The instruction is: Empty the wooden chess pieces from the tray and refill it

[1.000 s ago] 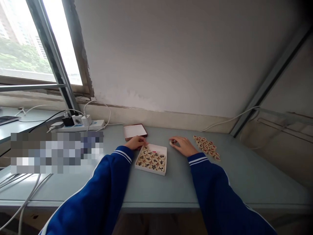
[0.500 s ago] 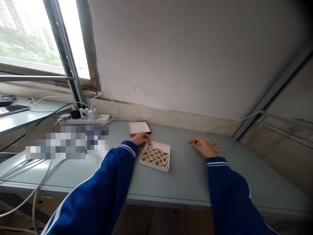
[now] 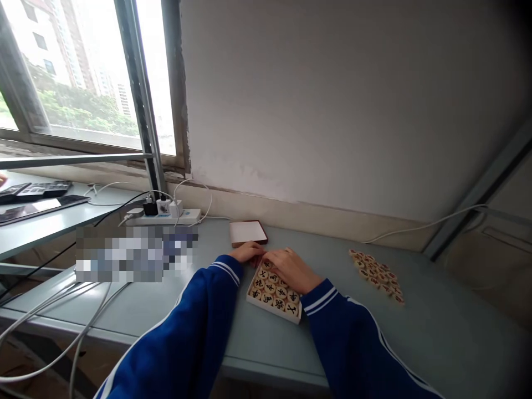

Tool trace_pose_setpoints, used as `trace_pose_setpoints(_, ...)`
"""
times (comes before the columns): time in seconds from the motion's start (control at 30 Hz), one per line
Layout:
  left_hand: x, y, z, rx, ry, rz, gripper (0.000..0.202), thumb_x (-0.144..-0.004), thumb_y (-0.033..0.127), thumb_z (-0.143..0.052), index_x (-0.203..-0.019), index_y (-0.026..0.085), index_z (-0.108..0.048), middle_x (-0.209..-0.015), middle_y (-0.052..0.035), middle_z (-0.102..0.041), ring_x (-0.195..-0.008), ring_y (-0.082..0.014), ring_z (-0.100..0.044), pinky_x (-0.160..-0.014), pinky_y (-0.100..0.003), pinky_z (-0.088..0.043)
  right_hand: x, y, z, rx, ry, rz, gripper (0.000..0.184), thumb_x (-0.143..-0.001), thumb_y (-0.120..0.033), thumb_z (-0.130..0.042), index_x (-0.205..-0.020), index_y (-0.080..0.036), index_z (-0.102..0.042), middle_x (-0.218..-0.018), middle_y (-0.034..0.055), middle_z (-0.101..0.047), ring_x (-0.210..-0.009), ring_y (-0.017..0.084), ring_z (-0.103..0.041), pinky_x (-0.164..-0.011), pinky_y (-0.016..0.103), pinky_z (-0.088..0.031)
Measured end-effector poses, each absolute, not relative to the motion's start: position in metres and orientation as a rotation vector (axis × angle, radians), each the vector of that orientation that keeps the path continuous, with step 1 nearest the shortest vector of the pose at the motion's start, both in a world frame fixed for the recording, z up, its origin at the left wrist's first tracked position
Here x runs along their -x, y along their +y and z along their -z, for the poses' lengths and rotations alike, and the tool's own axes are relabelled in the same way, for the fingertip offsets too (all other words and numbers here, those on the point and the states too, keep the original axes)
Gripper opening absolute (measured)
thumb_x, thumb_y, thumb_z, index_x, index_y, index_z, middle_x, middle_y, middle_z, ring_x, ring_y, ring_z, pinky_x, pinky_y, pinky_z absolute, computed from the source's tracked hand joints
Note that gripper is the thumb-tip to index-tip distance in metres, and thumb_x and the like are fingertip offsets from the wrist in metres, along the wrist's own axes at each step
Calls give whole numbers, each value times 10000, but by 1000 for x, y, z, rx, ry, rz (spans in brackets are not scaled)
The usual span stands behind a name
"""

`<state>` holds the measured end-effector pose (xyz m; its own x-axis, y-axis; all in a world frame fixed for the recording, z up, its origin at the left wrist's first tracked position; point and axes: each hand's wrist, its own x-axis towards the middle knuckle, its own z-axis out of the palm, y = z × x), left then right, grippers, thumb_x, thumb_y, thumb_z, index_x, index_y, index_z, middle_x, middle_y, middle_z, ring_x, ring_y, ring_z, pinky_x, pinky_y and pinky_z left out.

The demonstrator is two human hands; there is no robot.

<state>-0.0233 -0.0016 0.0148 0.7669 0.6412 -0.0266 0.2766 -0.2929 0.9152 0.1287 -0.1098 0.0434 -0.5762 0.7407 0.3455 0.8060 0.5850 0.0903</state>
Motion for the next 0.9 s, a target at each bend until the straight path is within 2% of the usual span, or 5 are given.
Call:
trace_pose_setpoints(0.27, 21, 1, -18, -1912, 714, -385, 293, -681, 407, -540, -627, 119, -560, -425, 20, -477, -404, -95, -433, -422, -215, -325, -138, -103, -39, 1261, -2542, 183, 214, -798, -214, -516, -1009, -197, -545, -997, 40, -566, -929, 165, -511, -787, 295, -374)
trace_pose_setpoints(0.43, 21, -1, -22, -1941, 681, -326, 397, -645, 465, -586, -804, 102, -618, -501, 23, -491, -432, -81, -427, -430, -203, -333, -157, -104, -47, 1303, -2400, -111, 220, -763, -255, -549, -974, -210, -590, -943, 14, -560, -719, 100, -516, -687, 233, -398)
trace_pose_setpoints(0.67, 20, 0, -15, -1954, 705, -378, 439, -597, 503, -615, -766, 98, -604, -520, 21, -483, -432, -77, -415, -409, -197, -329, -214, -122, -56, 1491, -2084, -81, 215, -773, -363, -505, -906, -210, -573, -928, 5, -566, -661, 80, -486, -664, 214, -401)
trace_pose_setpoints(0.77, 19, 1, -14, -1960, 706, -384, 437, -592, 508, -619, -741, 97, -601, -530, 16, -487, -444, -77, -418, -408, -191, -334, -260, -132, -44, 1802, -2027, 28, 175, -754, -333, -518, -863, -215, -587, -873, 17, -579, -688, 107, -499, -692, 240, -397)
trace_pose_setpoints(0.9, 18, -2, -16, -1961, 735, -384, 419, -591, 495, -624, -740, 103, -604, -522, 18, -493, -436, -71, -413, -405, -185, -329, -315, -147, -29, 2035, -1861, 157, 101, -695, -222, -555, -769, -183, -611, -883, 109, -565, -892, 230, -484, -783, 366, -361)
